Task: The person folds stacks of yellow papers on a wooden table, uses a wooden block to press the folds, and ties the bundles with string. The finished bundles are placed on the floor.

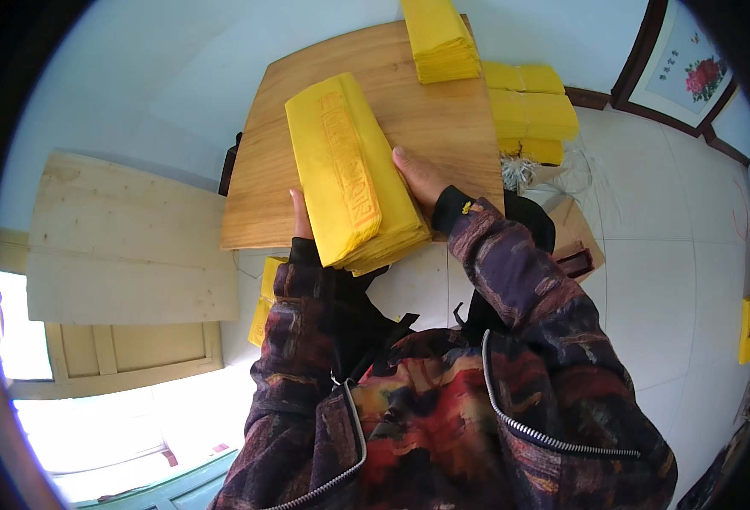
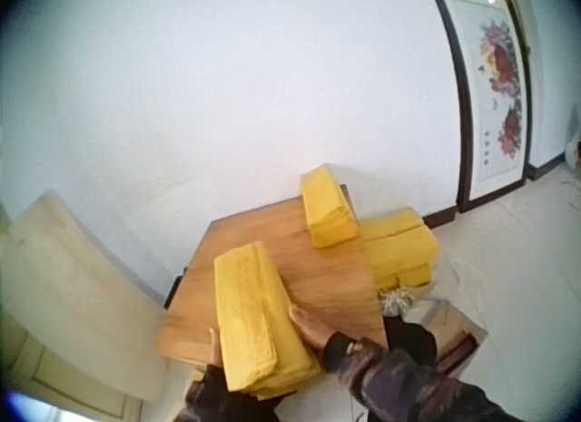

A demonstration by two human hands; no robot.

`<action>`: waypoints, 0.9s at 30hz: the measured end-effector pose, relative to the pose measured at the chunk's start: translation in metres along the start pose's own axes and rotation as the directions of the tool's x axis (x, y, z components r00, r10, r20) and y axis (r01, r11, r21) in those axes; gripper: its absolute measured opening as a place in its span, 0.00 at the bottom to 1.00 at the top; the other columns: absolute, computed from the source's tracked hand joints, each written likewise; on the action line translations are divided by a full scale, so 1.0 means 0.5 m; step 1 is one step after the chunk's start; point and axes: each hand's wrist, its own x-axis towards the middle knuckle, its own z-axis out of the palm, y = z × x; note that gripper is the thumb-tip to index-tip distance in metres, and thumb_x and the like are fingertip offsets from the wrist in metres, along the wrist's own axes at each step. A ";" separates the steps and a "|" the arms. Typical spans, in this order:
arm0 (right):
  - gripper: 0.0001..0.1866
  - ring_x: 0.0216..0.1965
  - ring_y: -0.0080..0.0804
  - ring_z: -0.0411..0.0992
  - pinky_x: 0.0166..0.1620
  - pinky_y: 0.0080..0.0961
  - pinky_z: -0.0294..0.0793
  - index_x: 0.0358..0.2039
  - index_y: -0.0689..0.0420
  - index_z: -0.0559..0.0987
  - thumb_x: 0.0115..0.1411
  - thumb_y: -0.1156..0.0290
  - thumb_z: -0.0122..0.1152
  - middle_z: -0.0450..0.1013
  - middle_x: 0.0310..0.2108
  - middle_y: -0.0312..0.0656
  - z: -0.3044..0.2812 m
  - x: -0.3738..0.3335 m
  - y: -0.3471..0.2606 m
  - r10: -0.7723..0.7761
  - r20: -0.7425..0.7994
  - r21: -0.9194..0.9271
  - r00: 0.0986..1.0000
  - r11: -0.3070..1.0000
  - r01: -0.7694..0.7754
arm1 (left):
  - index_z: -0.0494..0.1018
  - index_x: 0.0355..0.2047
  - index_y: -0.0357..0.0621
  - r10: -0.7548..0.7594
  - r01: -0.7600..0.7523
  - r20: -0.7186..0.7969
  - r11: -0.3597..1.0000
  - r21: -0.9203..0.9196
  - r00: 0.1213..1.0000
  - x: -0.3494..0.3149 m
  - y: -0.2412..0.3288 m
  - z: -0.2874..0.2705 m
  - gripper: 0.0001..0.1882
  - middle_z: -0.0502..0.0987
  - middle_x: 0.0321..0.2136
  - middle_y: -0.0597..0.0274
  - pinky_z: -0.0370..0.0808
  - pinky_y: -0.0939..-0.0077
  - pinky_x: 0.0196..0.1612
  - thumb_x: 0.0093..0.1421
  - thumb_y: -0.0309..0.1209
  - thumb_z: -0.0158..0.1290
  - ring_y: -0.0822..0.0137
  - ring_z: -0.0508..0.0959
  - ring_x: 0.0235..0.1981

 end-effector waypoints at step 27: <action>0.26 0.45 0.34 0.67 0.47 0.27 0.67 0.51 0.59 0.66 0.64 0.51 0.36 0.68 0.47 0.45 0.010 -0.038 0.003 0.323 -0.238 0.227 0.916 0.935 -0.271 | 0.66 0.47 0.41 -0.013 0.137 -0.282 0.895 0.423 0.959 -0.128 -0.138 -0.134 0.18 0.72 0.41 0.61 0.72 0.72 0.40 0.55 0.31 0.47 0.66 0.74 0.39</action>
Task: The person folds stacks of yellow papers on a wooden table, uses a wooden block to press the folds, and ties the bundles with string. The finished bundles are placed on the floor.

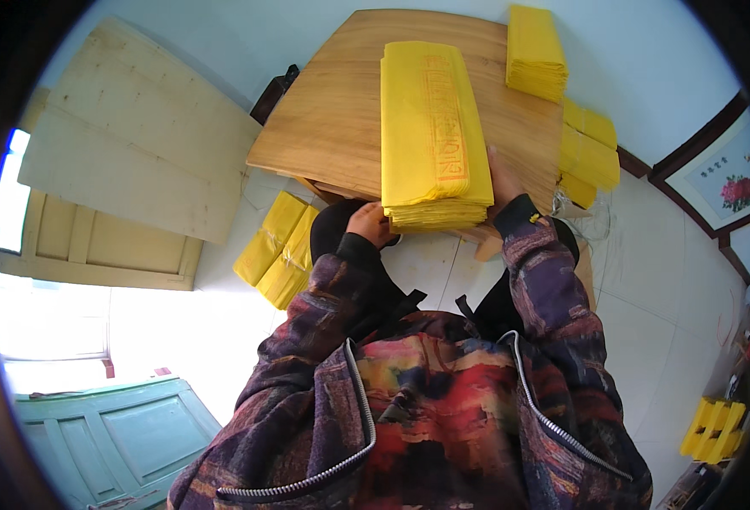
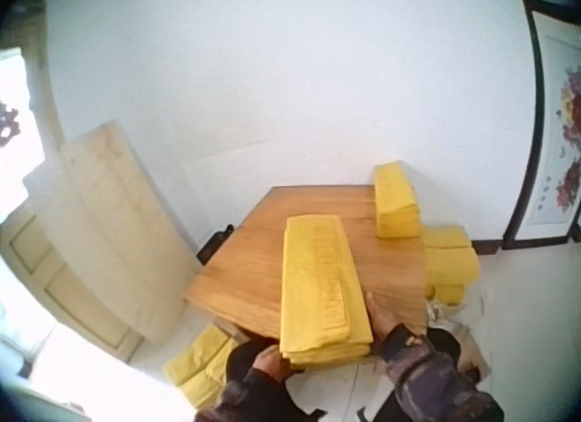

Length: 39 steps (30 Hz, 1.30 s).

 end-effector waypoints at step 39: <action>0.19 0.55 0.36 0.59 0.53 0.37 0.63 0.55 0.52 0.62 0.63 0.66 0.45 0.60 0.54 0.37 -0.158 -0.014 0.008 -0.113 -0.120 -0.354 0.986 0.933 0.064 | 0.75 0.35 0.38 0.518 -0.405 -0.064 0.735 0.544 0.853 0.014 0.022 0.037 0.13 0.72 0.26 0.47 0.70 0.69 0.34 0.52 0.32 0.49 0.54 0.73 0.30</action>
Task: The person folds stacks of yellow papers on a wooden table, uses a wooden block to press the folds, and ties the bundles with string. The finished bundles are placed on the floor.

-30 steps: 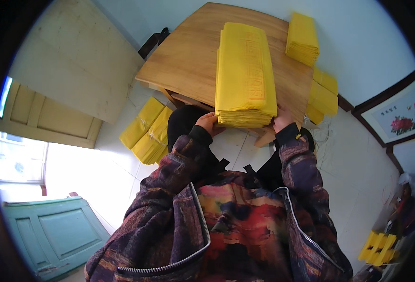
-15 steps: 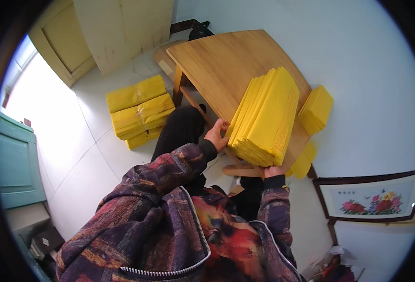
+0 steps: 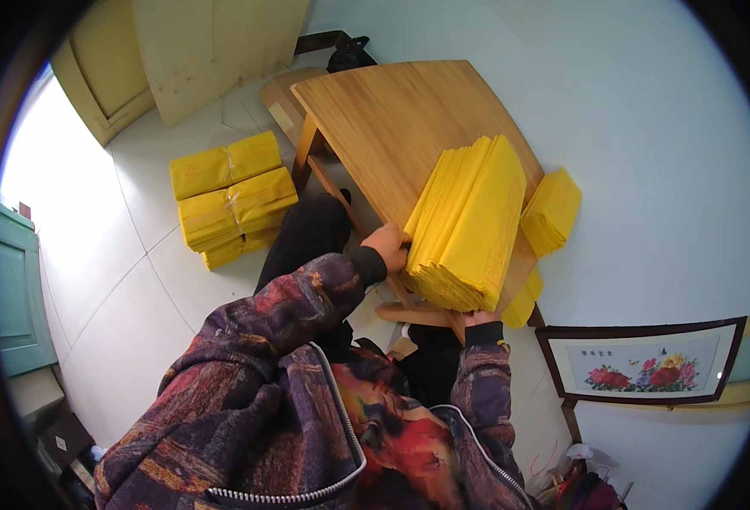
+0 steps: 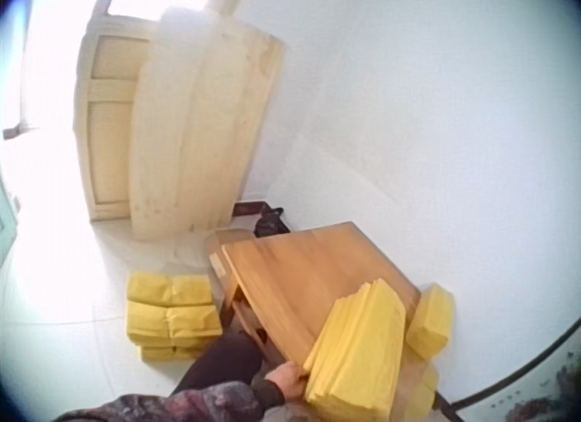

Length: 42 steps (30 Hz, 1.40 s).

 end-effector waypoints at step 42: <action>0.17 0.45 0.37 0.66 0.45 0.37 0.69 0.47 0.61 0.67 0.62 0.64 0.44 0.66 0.47 0.43 0.096 -0.037 -0.032 -0.020 -0.003 0.008 1.000 1.000 0.020 | 0.66 0.48 0.46 -0.345 0.705 0.621 0.231 -0.670 0.703 0.031 0.085 -0.014 0.20 0.73 0.44 0.63 0.72 0.61 0.45 0.63 0.43 0.36 0.65 0.73 0.43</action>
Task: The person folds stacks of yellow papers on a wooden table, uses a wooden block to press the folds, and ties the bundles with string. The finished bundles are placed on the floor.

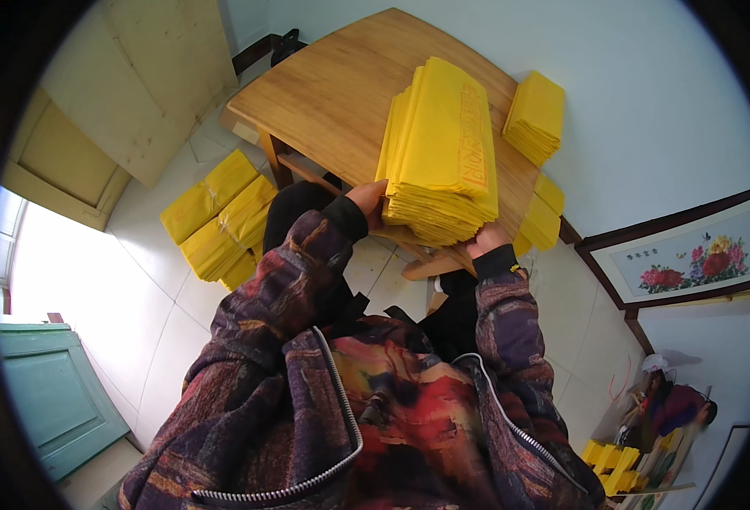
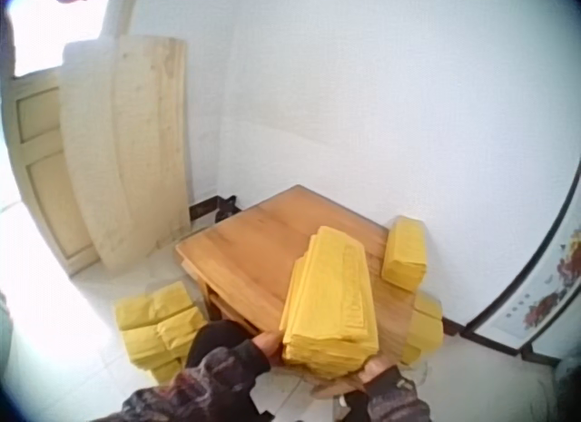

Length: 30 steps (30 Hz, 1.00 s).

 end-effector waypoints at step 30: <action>0.22 0.52 0.43 0.62 0.53 0.48 0.60 0.51 0.55 0.66 0.60 0.57 0.45 0.65 0.51 0.42 0.046 -0.011 -0.018 0.207 0.006 0.390 0.978 0.900 -0.193 | 0.68 0.47 0.45 0.043 -0.040 -0.012 0.978 0.205 0.999 0.039 0.001 -0.051 0.19 0.75 0.40 0.62 0.76 0.71 0.31 0.62 0.42 0.38 0.67 0.76 0.36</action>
